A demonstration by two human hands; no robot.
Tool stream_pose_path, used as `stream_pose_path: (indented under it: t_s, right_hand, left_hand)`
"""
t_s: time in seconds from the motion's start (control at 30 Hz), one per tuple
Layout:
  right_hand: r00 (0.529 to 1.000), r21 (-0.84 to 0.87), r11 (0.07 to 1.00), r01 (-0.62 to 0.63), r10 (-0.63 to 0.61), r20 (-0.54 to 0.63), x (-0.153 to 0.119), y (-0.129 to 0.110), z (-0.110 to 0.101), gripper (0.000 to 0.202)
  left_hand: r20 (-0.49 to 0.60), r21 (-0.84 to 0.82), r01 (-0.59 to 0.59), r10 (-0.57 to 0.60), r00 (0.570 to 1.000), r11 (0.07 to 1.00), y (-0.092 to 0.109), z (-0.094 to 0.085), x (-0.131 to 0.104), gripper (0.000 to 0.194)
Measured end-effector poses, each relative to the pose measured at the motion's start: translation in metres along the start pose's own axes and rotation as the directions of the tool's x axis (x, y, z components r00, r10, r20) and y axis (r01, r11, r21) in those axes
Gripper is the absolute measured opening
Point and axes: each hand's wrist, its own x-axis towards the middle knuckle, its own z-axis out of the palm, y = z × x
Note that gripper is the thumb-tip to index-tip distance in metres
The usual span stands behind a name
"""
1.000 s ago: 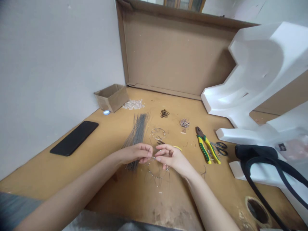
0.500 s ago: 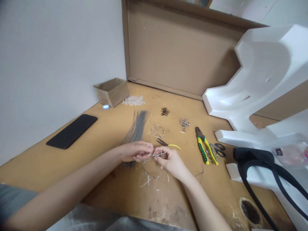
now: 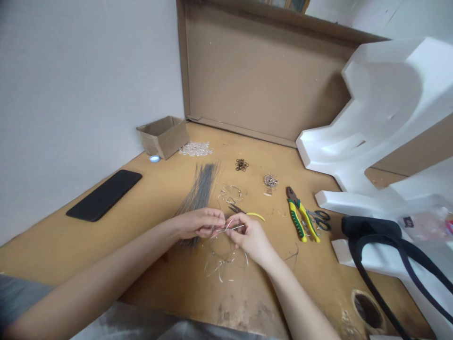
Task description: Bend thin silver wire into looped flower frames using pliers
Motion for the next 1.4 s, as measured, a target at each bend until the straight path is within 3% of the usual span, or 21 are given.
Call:
stream_pose_path:
  t_s: [0.1, 0.4, 0.67, 0.83, 1.13, 1.4]
  right_hand:
    - [1.000, -0.025, 1.000, 0.007, -0.008, -0.024, 0.000, 0.005, 0.002, 0.019]
    - [1.000, 0.150, 0.988, -0.029, 0.030, -0.005, 0.004, 0.008, 0.004, 0.025]
    - [0.987, 0.354, 0.926, -0.130, 0.088, 0.133, 0.005, 0.002, -0.012, 0.036]
    - [0.993, 0.357, 0.927, -0.110, 0.092, 0.067, 0.008, 0.002, -0.013, 0.025]
    - [0.994, 0.372, 0.921, -0.114, 0.104, 0.047, 0.007, 0.006, -0.014, 0.023]
    - [0.988, 0.425, 0.892, -0.153, 0.138, 0.065, 0.007, 0.005, -0.020, 0.022]
  left_hand:
    - [0.007, 0.033, 0.005, -0.006, 1.000, 0.999, -0.001, 0.002, 0.000, 0.025]
    - [-0.057, 0.054, -0.026, 0.029, 0.998, 0.998, -0.003, 0.008, 0.001, 0.026]
    - [-0.267, 0.006, -0.154, 0.150, 0.952, 0.988, 0.003, 0.000, 0.002, 0.023]
    - [-0.340, 0.146, -0.166, 0.207, 0.917, 0.975, -0.003, -0.011, 0.006, 0.022]
    - [-0.370, 0.297, -0.129, 0.239, 0.898, 0.946, 0.005, 0.002, 0.002, 0.025]
    - [-0.368, 0.297, -0.121, 0.231, 0.901, 0.947, 0.004, 0.000, 0.003, 0.026]
